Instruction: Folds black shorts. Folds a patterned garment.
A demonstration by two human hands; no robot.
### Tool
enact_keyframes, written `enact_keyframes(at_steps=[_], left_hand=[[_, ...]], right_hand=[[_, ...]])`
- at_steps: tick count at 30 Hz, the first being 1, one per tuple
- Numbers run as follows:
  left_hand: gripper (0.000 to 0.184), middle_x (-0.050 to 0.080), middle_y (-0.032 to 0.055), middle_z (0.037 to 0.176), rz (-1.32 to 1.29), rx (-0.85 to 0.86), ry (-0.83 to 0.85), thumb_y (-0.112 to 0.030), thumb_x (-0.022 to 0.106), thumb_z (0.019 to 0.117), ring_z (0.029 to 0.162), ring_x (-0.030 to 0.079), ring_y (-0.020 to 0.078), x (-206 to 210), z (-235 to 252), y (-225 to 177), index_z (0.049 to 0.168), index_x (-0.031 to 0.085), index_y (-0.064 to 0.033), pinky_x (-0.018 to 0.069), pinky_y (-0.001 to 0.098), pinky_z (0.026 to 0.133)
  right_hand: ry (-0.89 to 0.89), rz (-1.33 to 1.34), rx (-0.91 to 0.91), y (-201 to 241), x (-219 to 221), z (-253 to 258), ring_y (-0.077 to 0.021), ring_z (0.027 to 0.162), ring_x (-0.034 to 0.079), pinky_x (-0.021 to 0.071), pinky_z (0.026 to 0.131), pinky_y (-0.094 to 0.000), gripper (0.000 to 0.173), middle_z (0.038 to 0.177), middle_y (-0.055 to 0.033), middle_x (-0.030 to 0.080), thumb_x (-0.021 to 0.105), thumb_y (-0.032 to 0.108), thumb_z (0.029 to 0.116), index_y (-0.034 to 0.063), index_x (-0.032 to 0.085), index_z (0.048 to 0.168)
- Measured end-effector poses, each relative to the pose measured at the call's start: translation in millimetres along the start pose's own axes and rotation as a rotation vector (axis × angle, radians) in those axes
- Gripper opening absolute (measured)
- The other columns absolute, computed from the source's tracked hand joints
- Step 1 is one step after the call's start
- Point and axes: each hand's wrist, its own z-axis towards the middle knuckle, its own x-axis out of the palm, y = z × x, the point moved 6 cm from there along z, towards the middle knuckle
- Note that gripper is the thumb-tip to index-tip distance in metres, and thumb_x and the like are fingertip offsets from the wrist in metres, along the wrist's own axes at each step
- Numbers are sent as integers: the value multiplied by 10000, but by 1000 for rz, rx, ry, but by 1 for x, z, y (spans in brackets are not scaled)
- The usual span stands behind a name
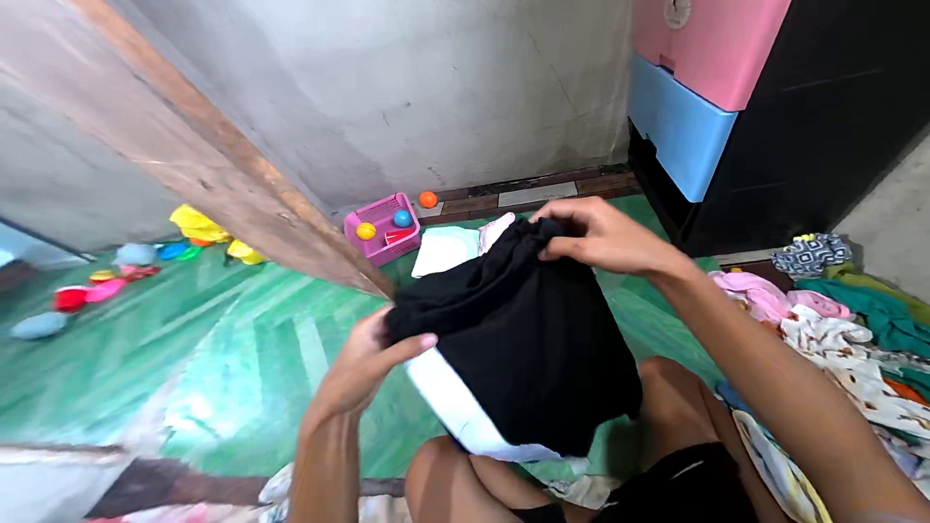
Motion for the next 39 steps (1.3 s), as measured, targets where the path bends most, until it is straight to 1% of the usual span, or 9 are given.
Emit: enact_keyframes(at_steps=[2, 4, 10, 15, 18, 22, 28, 34, 39], left_hand=[[223, 753, 11, 942, -36, -208, -152, 32, 647, 825, 875, 721, 89, -10, 9, 35, 1036, 668, -35, 612, 277, 813], [215, 745, 10, 922, 56, -211, -293, 46, 642, 831, 851, 713, 76, -29, 11, 36, 1037, 665, -12, 607, 266, 793], [375, 713, -89, 1067, 462, 306, -494, -29, 725, 820, 986, 676, 3, -91, -14, -66, 1179, 641, -96, 585, 245, 881], [435, 666, -112, 1165, 677, 509, -527, -213, 723, 882, 1072, 632, -13, -68, -52, -94, 1274, 579, -92, 542, 237, 952], [455, 687, 21, 1225, 648, 438, -447, -162, 737, 866, 1146, 628, 29, -21, -63, -47, 1249, 587, 32, 531, 259, 994], [429, 688, 202, 1226, 526, 262, -419, 29, 692, 776, 1201, 649, 186, 65, -78, 76, 1187, 626, 133, 527, 341, 1040], [467, 642, 243, 1313, 285, -189, -212, 68, 704, 831, 1202, 653, 289, 199, -135, 231, 1279, 585, 122, 531, 431, 1035], [571, 707, 233, 1122, 125, -572, 68, -83, 754, 885, 1025, 715, 297, 249, -158, 261, 1383, 510, 50, 565, 476, 945], [590, 701, 195, 1095, -99, -634, -92, -41, 766, 838, 991, 698, 204, 226, -154, 276, 1356, 514, 86, 572, 396, 917]], right_hand=[[47, -27, 159, -44, 19, 20, -152, 833, 665, 554, 785, -389, 189, 936, -98, 714, 698, 59, 895, 1, 720, 1074], [67, -31, 218, -64, 39, 41, -209, 856, 666, 540, 803, -453, 190, 948, -135, 709, 686, 61, 910, -9, 715, 1085], [-26, 104, -137, -2, 64, 105, -189, 965, 698, 584, 869, -402, 278, 1091, -149, 711, 638, 13, 925, -10, 662, 1200], [-22, 122, -326, 26, 75, 106, -172, 1021, 691, 575, 917, -383, 286, 1119, -137, 705, 624, -29, 925, -23, 644, 1210], [-31, -2, -299, -12, 80, 80, -242, 1133, 652, 499, 1035, -448, 262, 1163, -161, 704, 666, -16, 912, -36, 681, 1173], [98, -175, -89, -124, 93, 13, -294, 1163, 631, 450, 1077, -501, 237, 1143, -135, 718, 681, -33, 887, 39, 752, 1102], [386, -246, 305, -260, 102, -134, -385, 1262, 572, 338, 1161, -556, 277, 1217, -176, 707, 671, -65, 878, 61, 789, 1095], [673, -262, 653, -284, 88, -206, -419, 1297, 525, 323, 1154, -566, 304, 1285, -216, 661, 718, -28, 870, 32, 758, 1165], [651, -130, 851, -276, 94, -189, -400, 1153, 632, 454, 1015, -593, 288, 1192, -266, 680, 649, 83, 959, -27, 704, 1220]])
